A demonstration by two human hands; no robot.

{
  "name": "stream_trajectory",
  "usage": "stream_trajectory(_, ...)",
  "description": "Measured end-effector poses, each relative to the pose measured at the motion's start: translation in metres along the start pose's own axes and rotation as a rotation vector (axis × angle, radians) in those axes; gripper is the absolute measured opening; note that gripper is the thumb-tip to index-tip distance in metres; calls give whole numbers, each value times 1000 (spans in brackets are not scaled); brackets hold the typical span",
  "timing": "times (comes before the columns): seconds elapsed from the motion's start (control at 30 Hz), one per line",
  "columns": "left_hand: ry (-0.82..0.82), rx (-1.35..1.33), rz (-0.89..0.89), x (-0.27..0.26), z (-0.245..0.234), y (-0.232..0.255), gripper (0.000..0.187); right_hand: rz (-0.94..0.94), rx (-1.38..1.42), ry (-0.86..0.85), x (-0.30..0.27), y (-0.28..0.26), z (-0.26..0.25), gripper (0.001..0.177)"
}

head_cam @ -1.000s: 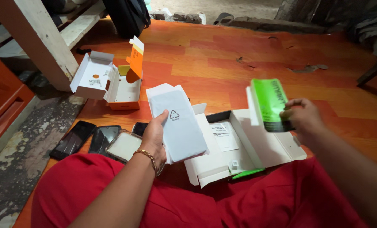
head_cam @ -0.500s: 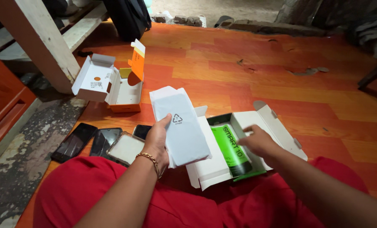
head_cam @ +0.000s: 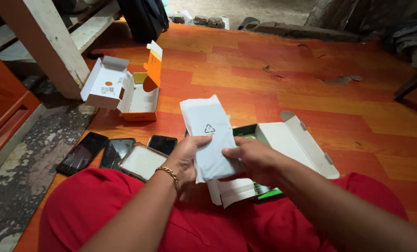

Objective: The person unboxes a smartphone, removes the protective film, and places the phone and accessories back into the box. They handle the phone, a white pouch, and the box lid, then close the box and set it aside.

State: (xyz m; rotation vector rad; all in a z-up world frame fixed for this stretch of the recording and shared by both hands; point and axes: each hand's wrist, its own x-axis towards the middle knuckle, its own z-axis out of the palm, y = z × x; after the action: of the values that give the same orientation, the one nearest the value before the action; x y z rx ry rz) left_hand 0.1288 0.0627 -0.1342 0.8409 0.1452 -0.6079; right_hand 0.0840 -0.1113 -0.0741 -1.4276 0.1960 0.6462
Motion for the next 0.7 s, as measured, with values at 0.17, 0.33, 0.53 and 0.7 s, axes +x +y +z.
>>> stream_trajectory(0.17, 107, 158, 22, 12, -1, -9, 50, -50, 67, 87, -7, 7, -22, 46)
stream_trajectory(0.33, 447, 435, 161, 28, -25, -16, 37, -9, 73, 327, -8, 8, -73, 48)
stream_trajectory(0.53, 706, 717, 167, 27, -33, -14, 31, 28, -36, 423, -9, 22, -140, 60)
stream_trajectory(0.7, 520, 792, -205, 18, -6, -24, 65, 250, -132, 598, -1, 45, -144, 74)
